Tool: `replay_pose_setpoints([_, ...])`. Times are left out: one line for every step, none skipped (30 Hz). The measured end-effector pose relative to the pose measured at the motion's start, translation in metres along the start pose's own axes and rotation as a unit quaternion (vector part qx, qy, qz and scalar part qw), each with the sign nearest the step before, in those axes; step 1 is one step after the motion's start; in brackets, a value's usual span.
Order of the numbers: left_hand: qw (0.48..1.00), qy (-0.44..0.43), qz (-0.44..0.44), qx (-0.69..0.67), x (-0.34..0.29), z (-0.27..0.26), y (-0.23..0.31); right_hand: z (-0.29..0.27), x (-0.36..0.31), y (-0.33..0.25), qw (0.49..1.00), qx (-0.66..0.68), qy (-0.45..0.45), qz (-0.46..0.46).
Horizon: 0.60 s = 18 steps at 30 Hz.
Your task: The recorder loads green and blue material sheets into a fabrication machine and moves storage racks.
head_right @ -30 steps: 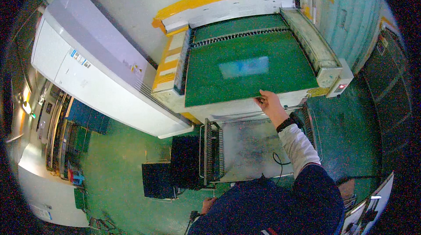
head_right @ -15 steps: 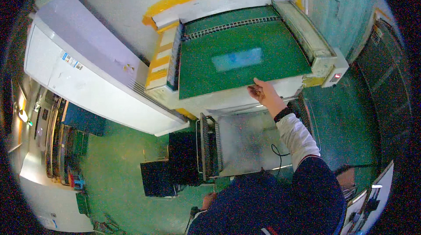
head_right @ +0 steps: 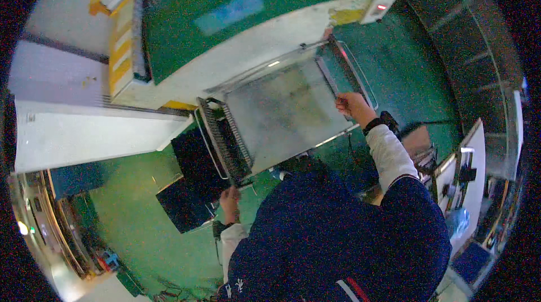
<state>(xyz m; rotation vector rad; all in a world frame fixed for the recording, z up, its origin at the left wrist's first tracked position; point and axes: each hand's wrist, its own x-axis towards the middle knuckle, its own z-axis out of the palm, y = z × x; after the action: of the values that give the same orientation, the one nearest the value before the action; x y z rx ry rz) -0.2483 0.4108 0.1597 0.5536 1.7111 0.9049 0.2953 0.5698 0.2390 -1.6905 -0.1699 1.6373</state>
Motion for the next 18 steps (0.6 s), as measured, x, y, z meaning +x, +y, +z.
replay_pose_setpoints([0.999,-0.006,0.026,-0.028,0.014,-0.008,-0.004,-0.027,0.003,0.020,1.000,0.008,0.012,0.004])
replay_pose_setpoints([0.999,-0.021,0.021,-0.019,0.017,-0.005,0.008,-0.064,0.017,0.052,0.998,0.039,-0.034,0.022])
replay_pose_setpoints([0.999,0.018,0.048,0.016,0.019,0.005,0.032,-0.088,0.023,0.075,0.993,0.070,-0.083,0.039])
replay_pose_setpoints([0.994,0.063,0.076,0.048,0.024,0.011,0.047,-0.090,0.016,0.087,0.993,0.076,-0.076,0.041])
replay_pose_setpoints([0.994,0.056,0.074,0.053,0.033,0.014,0.051,-0.092,0.009,0.101,0.995,0.070,-0.045,0.061])
replay_pose_setpoints([0.985,0.066,0.133,0.085,0.041,0.015,0.053,-0.092,0.001,0.111,0.995,0.061,-0.017,0.080])
replay_pose_setpoints([0.971,0.075,0.194,0.117,0.051,0.016,0.054,-0.089,-0.007,0.119,0.990,0.070,-0.024,0.122])
replay_pose_setpoints([0.971,0.072,0.193,0.119,0.060,0.018,0.055,-0.085,-0.014,0.125,0.990,0.073,-0.021,0.122])
replay_pose_setpoints([0.972,0.068,0.178,0.137,0.071,0.019,0.054,-0.068,-0.029,0.121,0.994,0.020,0.018,0.108])
replay_pose_setpoints([0.972,0.065,0.162,0.155,0.078,0.022,0.055,-0.050,-0.041,0.115,0.993,-0.034,0.056,0.094])
replay_pose_setpoints([0.972,0.062,0.162,0.158,0.079,0.031,0.064,-0.037,-0.049,0.111,0.986,-0.070,0.112,0.098])
replay_pose_setpoints([0.986,0.027,0.107,0.126,0.073,0.043,0.081,-0.046,-0.043,0.122,0.986,-0.064,0.114,0.100])
replay_pose_setpoints([0.994,-0.006,0.051,0.092,0.071,0.049,0.089,-0.056,-0.033,0.134,0.992,0.013,0.068,0.108])
replay_pose_setpoints([0.994,-0.008,0.053,0.095,0.074,0.052,0.088,-0.065,-0.023,0.145,0.989,0.089,0.021,0.114])
replay_pose_setpoints([0.990,0.011,0.068,0.120,0.081,0.051,0.082,-0.062,-0.020,0.146,0.989,0.089,0.017,0.113])
replay_pose_setpoints([0.986,0.030,0.082,0.145,0.091,0.050,0.074,-0.057,-0.022,0.143,0.990,0.096,0.021,0.106])
replay_pose_setpoints([0.986,0.034,0.084,0.143,0.099,0.046,0.066,-0.052,-0.024,0.139,0.990,0.102,0.024,0.099])
replay_pose_setpoints([0.981,0.028,0.106,0.159,0.109,0.040,0.053,-0.044,-0.031,0.129,0.990,0.100,0.020,0.098])
